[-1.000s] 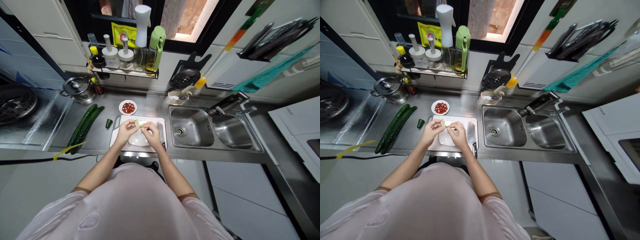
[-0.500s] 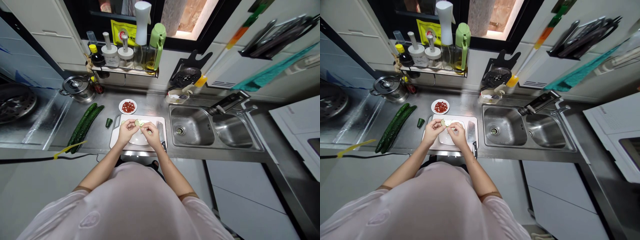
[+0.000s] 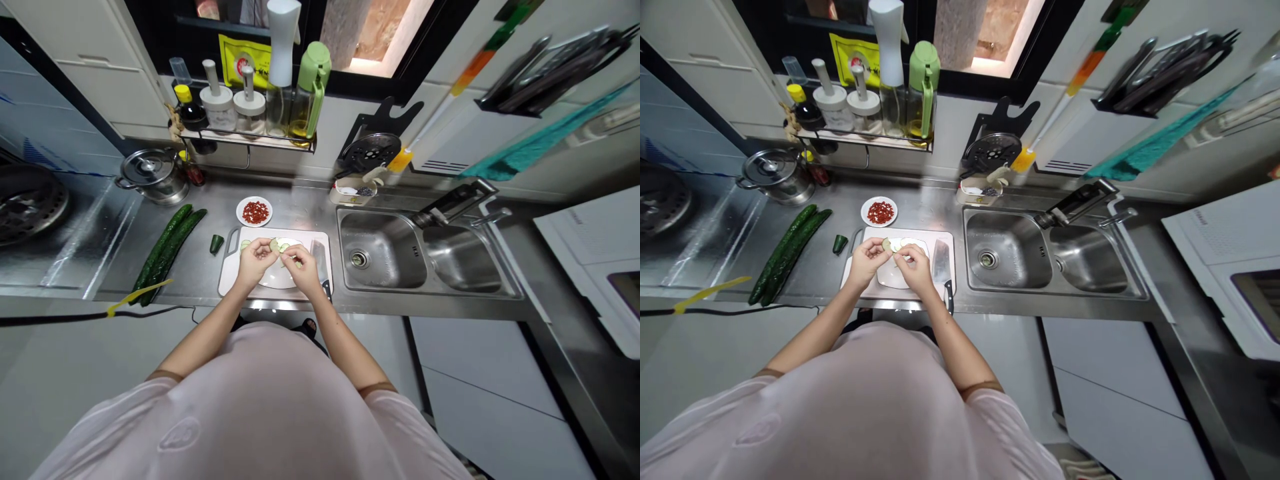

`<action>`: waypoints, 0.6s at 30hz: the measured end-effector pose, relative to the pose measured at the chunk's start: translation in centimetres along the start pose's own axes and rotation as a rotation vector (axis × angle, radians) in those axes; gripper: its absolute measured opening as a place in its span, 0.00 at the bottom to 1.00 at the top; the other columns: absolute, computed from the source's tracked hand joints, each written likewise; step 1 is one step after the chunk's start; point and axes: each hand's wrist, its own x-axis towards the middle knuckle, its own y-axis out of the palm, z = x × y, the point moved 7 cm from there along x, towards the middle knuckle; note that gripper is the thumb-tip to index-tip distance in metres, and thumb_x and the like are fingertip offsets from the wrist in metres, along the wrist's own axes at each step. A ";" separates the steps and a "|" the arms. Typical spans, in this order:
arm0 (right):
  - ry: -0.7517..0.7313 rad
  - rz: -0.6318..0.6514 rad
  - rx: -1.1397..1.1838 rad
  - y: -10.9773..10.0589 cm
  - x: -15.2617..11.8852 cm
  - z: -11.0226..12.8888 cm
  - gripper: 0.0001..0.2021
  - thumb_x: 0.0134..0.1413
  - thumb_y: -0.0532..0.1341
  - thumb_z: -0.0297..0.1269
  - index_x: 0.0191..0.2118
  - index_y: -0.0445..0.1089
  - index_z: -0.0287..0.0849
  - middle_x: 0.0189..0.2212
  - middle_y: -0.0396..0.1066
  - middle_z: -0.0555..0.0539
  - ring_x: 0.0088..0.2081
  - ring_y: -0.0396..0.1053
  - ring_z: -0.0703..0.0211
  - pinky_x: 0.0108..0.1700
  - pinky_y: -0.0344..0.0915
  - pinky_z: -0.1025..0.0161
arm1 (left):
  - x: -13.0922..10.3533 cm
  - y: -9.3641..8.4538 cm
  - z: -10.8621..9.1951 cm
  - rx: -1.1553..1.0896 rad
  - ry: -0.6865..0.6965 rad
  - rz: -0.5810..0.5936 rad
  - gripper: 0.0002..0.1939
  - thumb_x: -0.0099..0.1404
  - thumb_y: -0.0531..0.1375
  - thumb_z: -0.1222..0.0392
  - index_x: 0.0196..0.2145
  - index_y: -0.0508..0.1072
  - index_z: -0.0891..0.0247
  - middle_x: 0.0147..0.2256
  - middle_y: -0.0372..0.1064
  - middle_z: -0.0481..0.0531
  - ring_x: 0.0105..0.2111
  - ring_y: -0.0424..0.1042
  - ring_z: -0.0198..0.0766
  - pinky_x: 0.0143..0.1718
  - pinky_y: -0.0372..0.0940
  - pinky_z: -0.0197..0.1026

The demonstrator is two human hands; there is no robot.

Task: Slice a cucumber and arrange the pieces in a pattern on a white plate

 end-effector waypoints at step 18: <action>0.199 0.131 0.082 0.0 0.8 -3.2 0.11 0.48 0.60 0.44 0.28 0.66 0.41 0.23 0.66 0.52 0.25 0.63 0.64 0.29 0.60 0.67 | 0.8 0.5 2.5 -0.089 -0.074 0.029 0.19 0.46 0.67 0.59 0.36 0.67 0.63 0.28 0.68 0.45 0.28 0.67 0.28 0.33 0.61 0.33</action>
